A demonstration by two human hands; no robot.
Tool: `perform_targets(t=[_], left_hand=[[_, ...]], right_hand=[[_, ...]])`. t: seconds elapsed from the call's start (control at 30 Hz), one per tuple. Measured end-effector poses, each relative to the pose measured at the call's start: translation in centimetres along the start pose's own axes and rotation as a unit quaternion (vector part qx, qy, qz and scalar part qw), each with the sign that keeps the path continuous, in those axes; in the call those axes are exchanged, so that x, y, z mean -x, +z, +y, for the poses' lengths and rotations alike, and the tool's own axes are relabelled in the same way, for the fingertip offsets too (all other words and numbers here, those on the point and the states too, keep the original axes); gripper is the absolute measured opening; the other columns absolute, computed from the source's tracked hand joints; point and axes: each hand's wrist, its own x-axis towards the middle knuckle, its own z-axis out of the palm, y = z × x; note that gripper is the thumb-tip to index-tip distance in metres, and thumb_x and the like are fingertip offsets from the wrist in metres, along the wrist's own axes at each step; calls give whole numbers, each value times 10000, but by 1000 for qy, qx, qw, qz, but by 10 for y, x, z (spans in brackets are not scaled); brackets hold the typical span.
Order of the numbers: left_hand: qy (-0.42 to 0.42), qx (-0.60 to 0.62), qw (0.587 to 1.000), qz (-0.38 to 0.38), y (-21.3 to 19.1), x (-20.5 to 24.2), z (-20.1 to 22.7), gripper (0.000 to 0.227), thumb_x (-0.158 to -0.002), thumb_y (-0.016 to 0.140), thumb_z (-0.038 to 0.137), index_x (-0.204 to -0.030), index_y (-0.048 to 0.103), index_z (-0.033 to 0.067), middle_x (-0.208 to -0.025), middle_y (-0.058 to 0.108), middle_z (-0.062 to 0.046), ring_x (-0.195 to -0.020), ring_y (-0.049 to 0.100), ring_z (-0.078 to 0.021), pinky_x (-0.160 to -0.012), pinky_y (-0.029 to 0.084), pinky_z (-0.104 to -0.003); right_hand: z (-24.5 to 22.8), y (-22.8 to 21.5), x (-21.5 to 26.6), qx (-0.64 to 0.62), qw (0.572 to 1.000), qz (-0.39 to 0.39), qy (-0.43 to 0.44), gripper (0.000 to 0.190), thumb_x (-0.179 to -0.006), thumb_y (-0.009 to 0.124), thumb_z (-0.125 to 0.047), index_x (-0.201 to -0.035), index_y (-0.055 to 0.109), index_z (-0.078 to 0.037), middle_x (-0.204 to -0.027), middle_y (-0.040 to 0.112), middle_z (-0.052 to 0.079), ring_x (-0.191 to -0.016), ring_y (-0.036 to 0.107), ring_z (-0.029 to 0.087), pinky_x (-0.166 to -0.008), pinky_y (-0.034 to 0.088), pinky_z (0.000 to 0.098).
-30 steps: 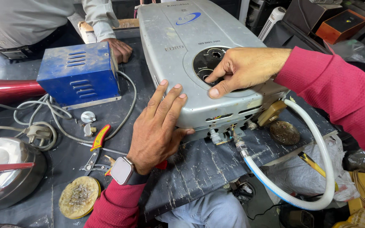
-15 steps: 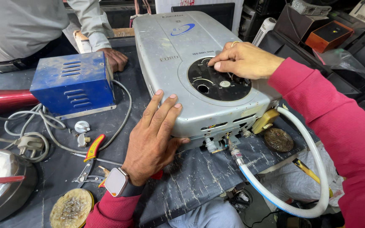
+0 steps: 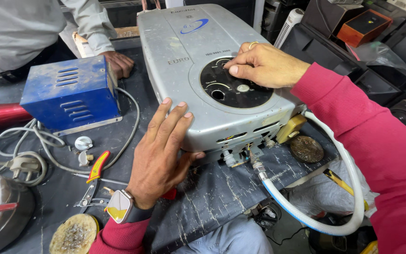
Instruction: The person repairs a small electronic device by stripping wires, twisting them together, and wrapping the connection with black electrical tape. They then insert the taped wires into a gray appliance and secure the unit's casing.
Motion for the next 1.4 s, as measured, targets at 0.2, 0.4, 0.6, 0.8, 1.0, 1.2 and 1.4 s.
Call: perform_targets(t=[0.2,0.4,0.6,0.8,1.0,1.2,1.4], left_hand=[[-7,-10,1000,-9,0,-3,3,803,-792,857,303,-1430,461,21,-1501,476,-231,-1446,411,-488,-1164,410,-537],[-19,5,1000,-17,-5,-9,-3,902,-721,885,372,-1434,455,27,-1524,419,-282,-1437,369,-548,-1181,358,-572],[-49,21,999,-12,4,-1,5,865,-779,922,249,-1471,442,52,-1593,406,-269,-1486,413,-537,-1222,404,-544],[-57,11,998,-13,9,-6,12,919,-751,930,261,-1479,407,58,-1581,414,-297,-1460,469,-501,-1166,470,-517],[-46,-41,998,-34,8,-4,7,911,-792,905,345,-1491,385,77,-1576,443,-296,-1429,522,-490,-1077,534,-507],[-65,-30,997,-31,12,-2,8,897,-807,889,363,-1493,387,79,-1589,436,-299,-1420,537,-483,-1071,543,-496],[-37,-66,997,-19,13,-1,6,895,-800,904,388,-1473,432,34,-1572,436,-289,-1454,489,-485,-1201,448,-551]], right_hand=[[1,-18,39,-96,995,32,25,556,-997,604,-385,-1435,552,-47,-1269,591,114,-1067,626,225,-853,534,364],[10,-11,131,87,988,125,-16,720,-836,805,-353,-1471,594,-86,-1542,524,187,-1422,518,316,-1151,443,435],[11,36,176,-263,951,131,97,1259,-657,932,-172,-1641,146,-174,-1533,450,214,-1395,519,311,-1124,469,451],[22,49,186,-265,945,160,104,1215,-752,906,-178,-1664,102,-179,-1535,494,223,-1378,575,324,-1098,480,463],[32,42,186,-302,939,155,53,1029,-914,823,-219,-1709,177,-135,-1641,464,237,-1495,538,338,-1193,449,481],[13,55,174,-111,963,223,102,1294,-707,978,-374,-1642,132,-85,-1516,534,260,-1378,605,368,-1156,493,428],[-15,78,177,18,902,374,214,983,-630,1050,-385,-1298,463,34,-1139,644,228,-1035,691,287,-896,606,368]])
